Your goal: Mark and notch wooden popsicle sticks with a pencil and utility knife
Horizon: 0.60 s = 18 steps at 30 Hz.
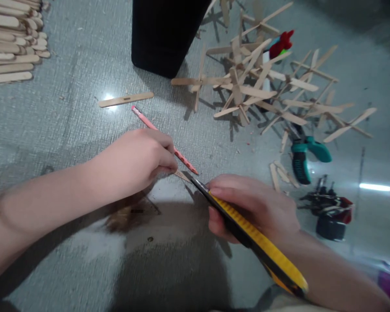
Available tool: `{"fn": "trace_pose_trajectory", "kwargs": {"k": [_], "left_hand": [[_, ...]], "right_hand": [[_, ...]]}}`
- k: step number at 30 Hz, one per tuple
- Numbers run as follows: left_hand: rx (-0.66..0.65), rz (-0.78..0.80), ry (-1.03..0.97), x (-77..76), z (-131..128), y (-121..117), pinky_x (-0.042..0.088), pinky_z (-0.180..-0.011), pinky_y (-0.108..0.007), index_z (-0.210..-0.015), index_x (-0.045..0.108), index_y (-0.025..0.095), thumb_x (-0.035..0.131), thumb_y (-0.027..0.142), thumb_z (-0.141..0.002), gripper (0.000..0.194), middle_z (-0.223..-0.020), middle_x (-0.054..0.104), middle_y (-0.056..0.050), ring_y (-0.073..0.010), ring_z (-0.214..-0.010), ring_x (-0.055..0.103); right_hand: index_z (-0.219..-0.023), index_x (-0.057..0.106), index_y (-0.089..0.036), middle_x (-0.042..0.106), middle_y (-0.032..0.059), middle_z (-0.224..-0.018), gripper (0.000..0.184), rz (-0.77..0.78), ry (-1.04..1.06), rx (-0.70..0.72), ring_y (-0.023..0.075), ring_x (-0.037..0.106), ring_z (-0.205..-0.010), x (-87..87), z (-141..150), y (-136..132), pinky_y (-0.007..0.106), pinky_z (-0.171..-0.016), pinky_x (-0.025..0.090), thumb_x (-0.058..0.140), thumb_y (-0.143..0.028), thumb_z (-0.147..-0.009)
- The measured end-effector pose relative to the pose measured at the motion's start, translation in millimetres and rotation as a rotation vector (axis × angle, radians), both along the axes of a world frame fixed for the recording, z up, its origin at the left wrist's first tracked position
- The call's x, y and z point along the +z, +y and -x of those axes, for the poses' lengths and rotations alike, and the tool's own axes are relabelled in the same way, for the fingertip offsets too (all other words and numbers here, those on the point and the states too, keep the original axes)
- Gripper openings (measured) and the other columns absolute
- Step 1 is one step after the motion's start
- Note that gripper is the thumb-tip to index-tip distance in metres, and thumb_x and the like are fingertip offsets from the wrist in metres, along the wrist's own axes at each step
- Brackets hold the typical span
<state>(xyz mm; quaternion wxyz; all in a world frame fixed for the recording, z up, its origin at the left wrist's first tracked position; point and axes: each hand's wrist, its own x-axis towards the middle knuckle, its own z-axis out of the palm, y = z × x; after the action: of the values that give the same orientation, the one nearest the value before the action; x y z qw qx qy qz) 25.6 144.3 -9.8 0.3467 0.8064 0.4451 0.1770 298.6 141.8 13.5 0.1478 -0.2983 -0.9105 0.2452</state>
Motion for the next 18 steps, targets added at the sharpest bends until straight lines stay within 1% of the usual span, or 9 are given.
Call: {"fn": "trace_pose_trajectory", "kwargs": {"k": [3,6,8,12,15,17,18], "left_hand": [[-0.007,-0.006,0.015,-0.5,0,0,0.045,-0.075,-0.027,-0.094,0.083,0.023,0.055,0.013,-0.097,0.03,-0.092,0.072,-0.003,-0.0147,-0.081,0.066],[-0.006,-0.008,0.034,1.3,-1,1,0.045,-0.075,-0.029,-0.093,0.083,0.023,0.056,0.01,-0.096,0.029,-0.093,0.072,-0.002,-0.0154,-0.082,0.066],[-0.01,0.005,0.041,3.6,-2,1,0.045,-0.077,-0.03,-0.094,0.083,0.022,0.056,0.008,-0.096,0.03,-0.096,0.072,-0.003,-0.0161,-0.084,0.066],[-0.006,0.037,0.06,7.1,-2,1,0.045,-0.077,-0.031,-0.096,0.083,0.021,0.055,0.007,-0.097,0.031,-0.095,0.072,-0.003,-0.0167,-0.084,0.065],[0.001,0.038,0.06,7.3,-3,1,0.045,-0.076,-0.032,-0.094,0.083,0.021,0.058,0.007,-0.096,0.029,-0.093,0.072,-0.003,-0.0171,-0.083,0.065],[0.001,0.062,0.065,7.7,-4,1,0.046,-0.077,-0.033,-0.095,0.083,0.02,0.057,0.007,-0.096,0.029,-0.094,0.072,-0.003,-0.0179,-0.084,0.066],[0.002,0.075,0.066,8.1,-4,1,0.046,-0.077,-0.033,-0.095,0.084,0.02,0.057,0.008,-0.096,0.029,-0.095,0.072,-0.004,-0.0183,-0.085,0.066]], "right_hand": [[-0.114,0.069,-0.031,0.081,0.0043,-0.1,0.031,-0.078,0.094,0.029,0.0203,0.08,-0.08,-3.7,1,3,0.03,-0.068,0.067,0.068,-0.015,-0.088],[-0.111,0.07,-0.028,0.081,0.0072,-0.102,0.032,-0.076,0.192,0.017,0.0188,0.079,-0.075,-9.5,1,5,0.028,-0.061,0.066,0.066,-0.01,-0.084],[-0.108,0.071,-0.027,0.08,0.0075,-0.1,0.03,-0.061,0.248,-0.002,0.019,0.079,-0.075,-13.4,0,6,0.029,-0.061,0.066,0.068,-0.009,-0.084],[-0.108,0.071,-0.027,0.081,0.0053,-0.097,0.028,-0.07,0.242,0.027,0.0182,0.079,-0.075,-16.6,2,9,0.028,-0.061,0.066,0.076,-0.011,-0.086],[-0.109,0.07,-0.028,0.082,0.0052,-0.098,0.025,-0.091,0.241,0.041,0.0203,0.08,-0.079,-13.4,4,8,0.032,-0.065,0.068,0.069,-0.012,-0.089],[-0.112,0.067,-0.029,0.082,0.0058,-0.104,0.029,-0.08,0.186,0.043,0.0224,0.081,-0.085,-9.8,3,6,0.035,-0.071,0.07,0.064,-0.012,-0.089],[-0.114,0.066,-0.031,0.082,0.0054,-0.109,0.033,-0.065,0.124,0.043,0.023,0.082,-0.089,-8.2,1,6,0.037,-0.074,0.07,0.064,-0.012,-0.088]]}}
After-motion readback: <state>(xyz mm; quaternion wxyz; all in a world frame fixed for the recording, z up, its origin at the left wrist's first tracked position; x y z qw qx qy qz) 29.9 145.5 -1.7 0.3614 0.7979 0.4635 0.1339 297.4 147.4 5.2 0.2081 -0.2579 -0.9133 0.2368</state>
